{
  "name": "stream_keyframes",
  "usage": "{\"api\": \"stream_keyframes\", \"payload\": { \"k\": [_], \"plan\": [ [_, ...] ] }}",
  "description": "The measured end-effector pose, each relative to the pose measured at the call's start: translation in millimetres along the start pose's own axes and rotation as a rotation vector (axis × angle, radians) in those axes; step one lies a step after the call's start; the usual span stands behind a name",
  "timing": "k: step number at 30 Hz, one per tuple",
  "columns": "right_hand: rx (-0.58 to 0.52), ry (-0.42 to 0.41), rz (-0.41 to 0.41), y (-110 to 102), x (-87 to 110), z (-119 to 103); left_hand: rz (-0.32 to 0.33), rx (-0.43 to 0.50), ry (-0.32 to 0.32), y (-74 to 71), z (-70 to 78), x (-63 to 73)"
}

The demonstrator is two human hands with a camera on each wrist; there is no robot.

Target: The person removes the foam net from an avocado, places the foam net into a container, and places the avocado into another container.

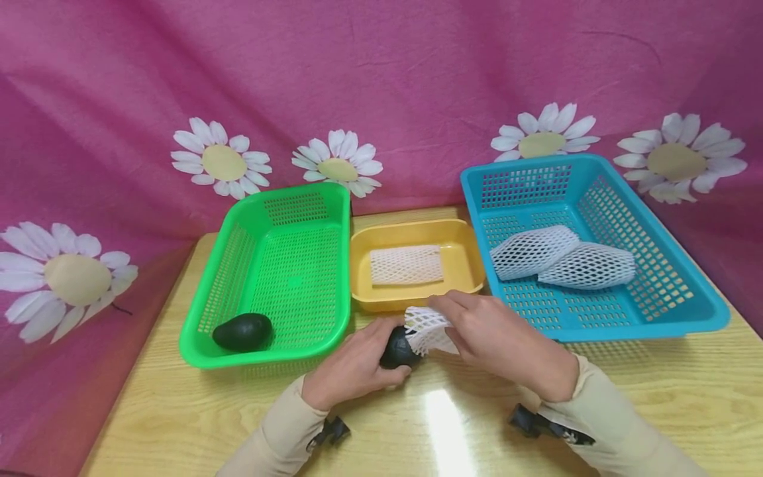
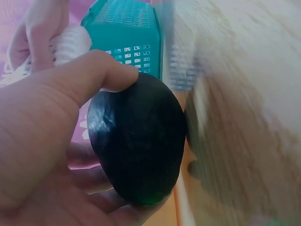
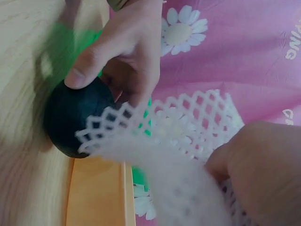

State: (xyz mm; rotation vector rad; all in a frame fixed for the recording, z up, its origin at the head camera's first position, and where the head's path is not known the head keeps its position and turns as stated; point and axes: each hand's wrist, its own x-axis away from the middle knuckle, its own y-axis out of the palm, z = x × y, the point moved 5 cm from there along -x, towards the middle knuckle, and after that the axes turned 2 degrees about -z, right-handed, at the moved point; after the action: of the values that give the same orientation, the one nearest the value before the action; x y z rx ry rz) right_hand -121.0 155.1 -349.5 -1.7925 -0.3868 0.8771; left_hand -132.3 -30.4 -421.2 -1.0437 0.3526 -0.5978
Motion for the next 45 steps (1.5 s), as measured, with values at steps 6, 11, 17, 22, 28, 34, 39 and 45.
{"api": "stream_keyframes", "payload": {
  "k": [6,11,17,22,28,34,39,45],
  "plan": [
    [-0.005,-0.037,0.019,-12,-11.1,-3,-0.021,-0.032,0.011,-1.0,-0.3,-0.4],
    [0.003,-0.028,0.004,-19,-21.6,-4,-0.025,-0.047,0.028,-1.0,0.1,-1.9],
    [0.033,-0.007,-0.038,-23,-32.6,-3,-0.011,-0.052,0.022,-0.1,-0.5,-1.4],
    [0.039,0.001,-0.049,-26,-42.1,2,-0.015,-0.054,0.016,0.1,-0.5,-0.7],
    [0.024,0.008,-0.079,-27,-58.0,10,-0.018,-0.054,0.018,0.2,0.0,-0.5],
    [0.052,0.03,-0.107,-26,-72.6,21,-0.034,-0.038,0.005,1.8,-1.3,-0.4],
    [0.069,0.036,-0.115,-23,-83.2,30,-0.035,-0.019,0.011,1.5,-1.2,0.6],
    [0.078,0.048,-0.099,-16,-100.1,39,-0.024,-0.034,0.017,0.3,-0.9,0.8]
  ]
}}
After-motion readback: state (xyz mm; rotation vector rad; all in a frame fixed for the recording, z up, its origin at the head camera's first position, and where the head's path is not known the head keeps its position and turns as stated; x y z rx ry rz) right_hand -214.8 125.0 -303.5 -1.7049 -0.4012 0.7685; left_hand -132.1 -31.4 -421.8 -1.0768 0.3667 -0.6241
